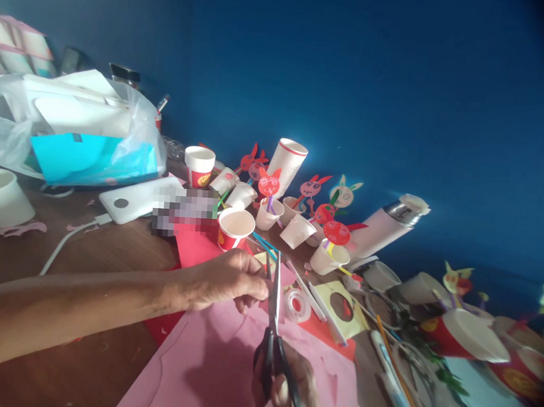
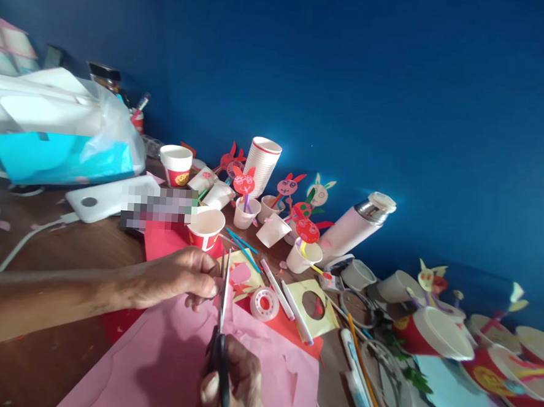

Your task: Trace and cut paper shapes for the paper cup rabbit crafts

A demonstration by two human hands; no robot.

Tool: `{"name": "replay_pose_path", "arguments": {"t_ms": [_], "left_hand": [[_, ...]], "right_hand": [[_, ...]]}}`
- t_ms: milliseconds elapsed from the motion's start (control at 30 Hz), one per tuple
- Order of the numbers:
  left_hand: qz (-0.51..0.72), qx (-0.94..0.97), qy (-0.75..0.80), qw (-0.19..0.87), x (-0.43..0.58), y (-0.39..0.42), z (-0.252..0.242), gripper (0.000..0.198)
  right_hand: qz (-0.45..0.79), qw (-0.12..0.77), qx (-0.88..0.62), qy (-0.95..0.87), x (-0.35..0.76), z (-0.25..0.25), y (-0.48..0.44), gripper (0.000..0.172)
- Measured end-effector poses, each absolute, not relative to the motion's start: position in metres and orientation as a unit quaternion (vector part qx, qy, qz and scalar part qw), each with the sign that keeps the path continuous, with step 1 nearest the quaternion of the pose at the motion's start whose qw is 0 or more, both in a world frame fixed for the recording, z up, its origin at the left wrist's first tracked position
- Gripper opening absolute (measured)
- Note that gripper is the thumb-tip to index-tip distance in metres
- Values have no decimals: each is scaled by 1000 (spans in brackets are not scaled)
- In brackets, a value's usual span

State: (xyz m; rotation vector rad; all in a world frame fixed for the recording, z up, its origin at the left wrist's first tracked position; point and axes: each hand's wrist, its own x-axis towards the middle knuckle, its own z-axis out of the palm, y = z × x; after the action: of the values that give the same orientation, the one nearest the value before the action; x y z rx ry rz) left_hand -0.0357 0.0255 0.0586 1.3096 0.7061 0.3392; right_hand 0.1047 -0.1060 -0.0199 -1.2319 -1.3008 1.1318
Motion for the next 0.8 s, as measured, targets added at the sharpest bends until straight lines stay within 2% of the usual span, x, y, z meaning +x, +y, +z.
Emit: {"name": "replay_pose_path", "arguments": {"t_ms": [200, 400, 567, 800], "left_hand": [[136, 598, 325, 720, -36, 30, 59, 12], [121, 611, 324, 712, -37, 35, 59, 12], [148, 598, 298, 729, -36, 31, 58, 16], [185, 589, 307, 725, -35, 26, 56, 14]], "right_hand": [[504, 501, -529, -463, 105, -21, -111, 56], [483, 484, -551, -478, 106, -21, -110, 57], [477, 484, -537, -500, 108, -11, -106, 56], [512, 472, -531, -482, 108, -16, -106, 61]]}}
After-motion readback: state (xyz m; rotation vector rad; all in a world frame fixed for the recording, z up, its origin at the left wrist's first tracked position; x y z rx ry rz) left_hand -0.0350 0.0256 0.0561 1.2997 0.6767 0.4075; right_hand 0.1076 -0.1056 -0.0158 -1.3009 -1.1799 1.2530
